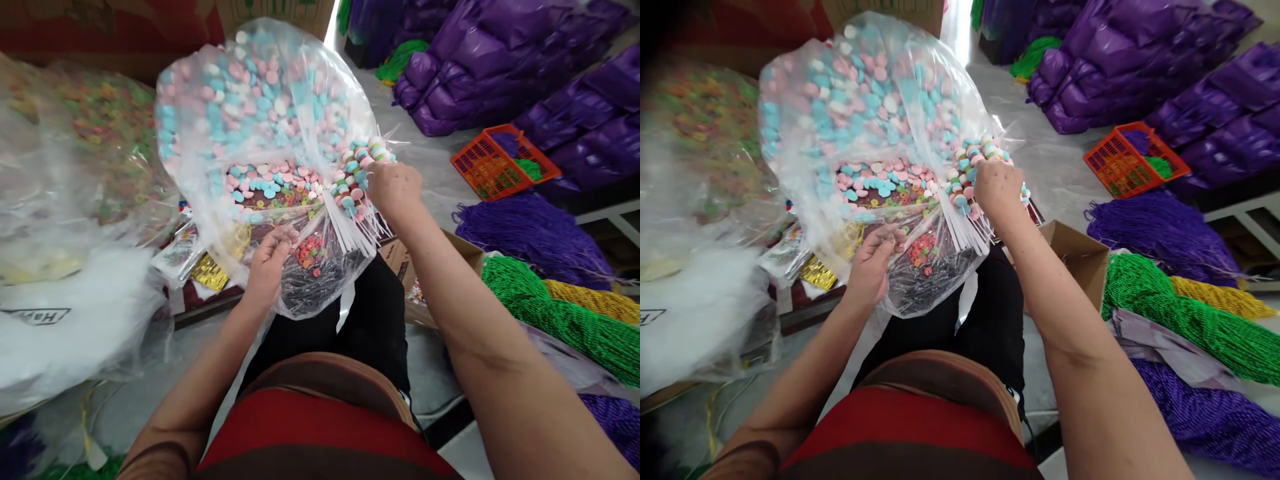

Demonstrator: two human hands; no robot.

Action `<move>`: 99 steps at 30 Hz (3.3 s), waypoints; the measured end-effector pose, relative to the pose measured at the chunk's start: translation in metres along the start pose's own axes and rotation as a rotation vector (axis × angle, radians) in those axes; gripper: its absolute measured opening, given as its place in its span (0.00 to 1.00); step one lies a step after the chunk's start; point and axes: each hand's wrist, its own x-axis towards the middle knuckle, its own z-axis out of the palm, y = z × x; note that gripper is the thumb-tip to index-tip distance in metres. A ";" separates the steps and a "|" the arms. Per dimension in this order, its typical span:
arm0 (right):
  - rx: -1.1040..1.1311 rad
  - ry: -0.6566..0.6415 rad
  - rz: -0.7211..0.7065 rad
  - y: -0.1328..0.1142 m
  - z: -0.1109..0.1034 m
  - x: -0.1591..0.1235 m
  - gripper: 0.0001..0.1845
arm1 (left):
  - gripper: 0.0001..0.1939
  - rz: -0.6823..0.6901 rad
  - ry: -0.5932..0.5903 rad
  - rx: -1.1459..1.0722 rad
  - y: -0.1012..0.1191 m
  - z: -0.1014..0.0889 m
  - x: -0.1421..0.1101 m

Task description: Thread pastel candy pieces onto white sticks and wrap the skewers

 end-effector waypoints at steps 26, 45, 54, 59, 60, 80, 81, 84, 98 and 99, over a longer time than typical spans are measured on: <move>0.374 0.027 0.040 -0.055 0.064 -0.103 0.11 | 0.09 -0.072 -0.041 0.126 0.000 -0.001 0.003; 0.908 -0.013 -0.053 -0.043 0.082 -0.185 0.09 | 0.16 -0.089 -0.193 -0.013 0.028 0.030 -0.005; 1.402 -0.175 0.042 -0.047 0.069 -0.182 0.15 | 0.18 -0.203 -0.374 0.133 0.025 0.036 -0.007; 1.516 -0.222 0.162 -0.039 0.073 -0.185 0.17 | 0.07 0.109 -0.293 0.704 0.051 0.012 0.057; 1.522 -0.218 0.171 -0.037 0.074 -0.186 0.17 | 0.05 0.190 -0.237 0.847 0.054 0.006 0.078; 1.509 -0.233 0.219 -0.036 0.084 -0.196 0.19 | 0.10 0.156 -0.096 1.285 0.039 -0.035 0.165; 1.509 -0.232 0.221 -0.037 0.084 -0.196 0.19 | 0.10 0.124 -0.093 1.222 0.039 -0.033 0.167; 1.501 -0.226 0.217 -0.038 0.085 -0.198 0.19 | 0.12 0.050 -0.117 1.258 0.037 -0.023 0.175; 1.492 -0.212 0.210 -0.038 0.089 -0.203 0.20 | 0.23 0.003 -0.272 1.791 0.045 -0.001 0.170; 1.497 -0.213 0.208 -0.039 0.088 -0.202 0.20 | 0.22 0.000 -0.301 1.796 0.045 -0.002 0.172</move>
